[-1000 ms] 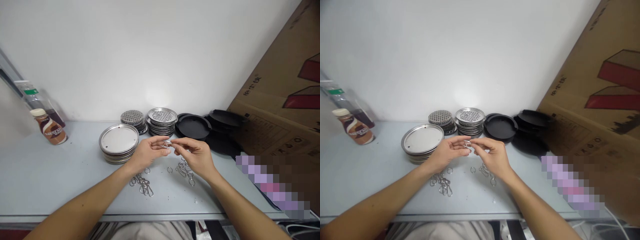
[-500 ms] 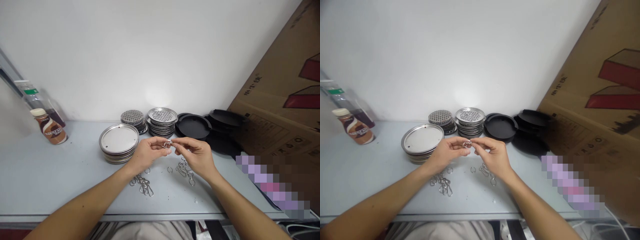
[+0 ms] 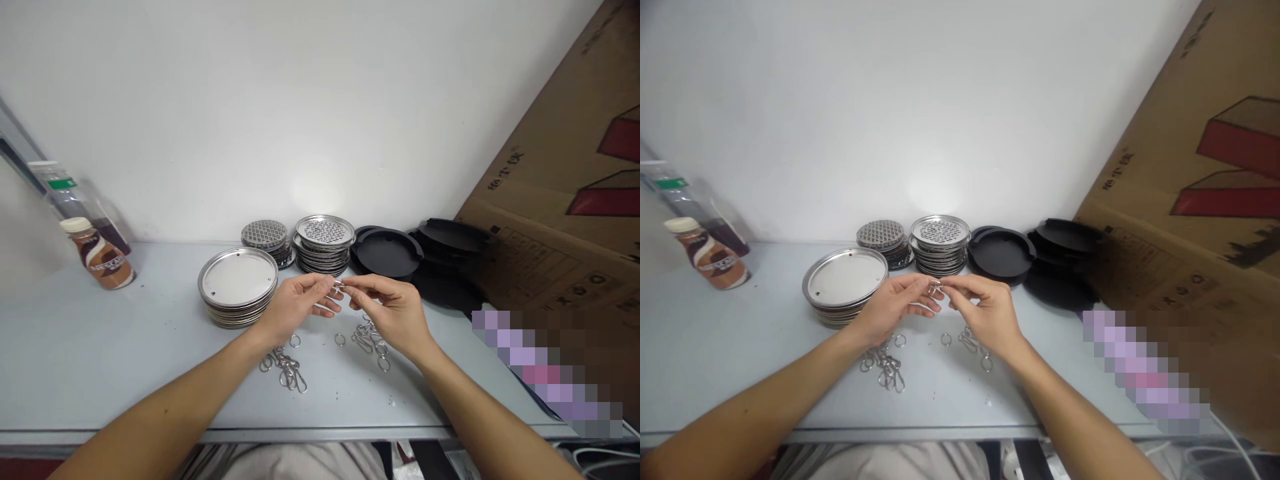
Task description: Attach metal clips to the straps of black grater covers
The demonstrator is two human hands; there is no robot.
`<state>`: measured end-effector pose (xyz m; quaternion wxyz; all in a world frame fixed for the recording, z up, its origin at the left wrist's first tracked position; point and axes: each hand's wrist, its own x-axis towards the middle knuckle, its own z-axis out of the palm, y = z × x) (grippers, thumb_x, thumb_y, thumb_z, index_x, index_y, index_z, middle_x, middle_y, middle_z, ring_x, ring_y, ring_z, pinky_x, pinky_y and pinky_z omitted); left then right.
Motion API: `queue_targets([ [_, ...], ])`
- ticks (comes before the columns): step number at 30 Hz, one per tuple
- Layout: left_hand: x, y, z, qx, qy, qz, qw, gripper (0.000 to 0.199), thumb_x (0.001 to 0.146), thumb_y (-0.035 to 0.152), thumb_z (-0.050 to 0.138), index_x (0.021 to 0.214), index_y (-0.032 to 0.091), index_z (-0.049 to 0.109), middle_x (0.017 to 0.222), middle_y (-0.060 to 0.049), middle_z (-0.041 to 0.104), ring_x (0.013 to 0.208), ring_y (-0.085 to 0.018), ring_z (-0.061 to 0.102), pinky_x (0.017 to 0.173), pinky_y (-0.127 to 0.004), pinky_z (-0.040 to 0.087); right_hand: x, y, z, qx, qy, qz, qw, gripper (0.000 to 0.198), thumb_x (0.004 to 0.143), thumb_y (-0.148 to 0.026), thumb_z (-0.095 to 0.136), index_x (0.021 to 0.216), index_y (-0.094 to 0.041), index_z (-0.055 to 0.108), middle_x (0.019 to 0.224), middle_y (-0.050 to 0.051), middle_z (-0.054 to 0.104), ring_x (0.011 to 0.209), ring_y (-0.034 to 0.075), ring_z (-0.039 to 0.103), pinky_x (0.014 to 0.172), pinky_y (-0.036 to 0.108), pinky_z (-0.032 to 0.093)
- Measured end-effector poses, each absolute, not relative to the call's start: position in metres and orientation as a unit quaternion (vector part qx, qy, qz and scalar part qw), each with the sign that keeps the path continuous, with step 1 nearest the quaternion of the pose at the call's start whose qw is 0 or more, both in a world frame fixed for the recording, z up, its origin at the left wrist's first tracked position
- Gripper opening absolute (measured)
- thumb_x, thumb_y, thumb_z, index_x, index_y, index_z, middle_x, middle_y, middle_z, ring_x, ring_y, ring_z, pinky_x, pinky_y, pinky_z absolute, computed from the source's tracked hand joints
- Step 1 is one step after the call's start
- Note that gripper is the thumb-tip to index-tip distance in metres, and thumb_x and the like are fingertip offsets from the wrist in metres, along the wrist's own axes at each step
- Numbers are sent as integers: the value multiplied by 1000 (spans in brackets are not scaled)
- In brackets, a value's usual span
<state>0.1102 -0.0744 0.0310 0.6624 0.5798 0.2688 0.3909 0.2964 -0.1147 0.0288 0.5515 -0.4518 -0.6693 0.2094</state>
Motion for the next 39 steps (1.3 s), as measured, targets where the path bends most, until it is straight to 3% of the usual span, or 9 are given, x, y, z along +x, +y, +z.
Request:
queue_targets([
  [10, 109, -76, 33, 641, 289, 403, 586, 29, 73, 31, 81, 98, 20, 73, 101, -5, 73, 95, -20, 66, 86, -33, 50, 295, -116, 31, -456, -692, 180, 530, 14, 86, -23, 67, 96, -24, 77, 79, 3, 75, 65, 16, 67, 58, 27, 53],
  [17, 110, -78, 33, 646, 309, 433, 548, 18, 82, 31, 71, 95, 19, 75, 88, -4, 72, 83, -17, 63, 77, -30, 50, 294, -116, 29, -449, -699, 163, 532, 15, 87, -21, 65, 97, -23, 77, 76, 3, 73, 64, 15, 65, 59, 28, 52],
  [22, 111, -78, 33, 653, 313, 438, 533, 20, 80, 32, 74, 93, 17, 73, 92, -5, 72, 88, -18, 65, 82, -30, 50, 294, -117, 28, -436, -705, 143, 541, 14, 87, -20, 66, 96, -23, 77, 73, 2, 72, 61, 15, 65, 60, 29, 54],
  [28, 112, -81, 33, 649, 322, 449, 523, 11, 82, 26, 70, 88, 16, 72, 78, -2, 69, 77, -15, 63, 76, -29, 51, 289, -120, 29, -407, -725, 112, 545, 19, 88, -14, 64, 98, -24, 76, 80, 1, 75, 65, 14, 67, 61, 27, 54],
  [35, 111, -80, 33, 614, 319, 470, 548, 27, 78, 30, 76, 101, 16, 73, 92, -7, 74, 87, -20, 68, 84, -36, 54, 292, -121, 30, -431, -688, 158, 562, 13, 85, -18, 69, 93, -23, 77, 74, 0, 73, 59, 13, 65, 56, 25, 53],
  [39, 110, -79, 33, 636, 313, 454, 539, 25, 79, 30, 76, 100, 16, 74, 95, -8, 75, 90, -21, 68, 86, -35, 54, 293, -119, 28, -432, -675, 183, 569, 13, 84, -18, 70, 93, -24, 77, 75, 0, 73, 59, 12, 65, 56, 25, 53],
])
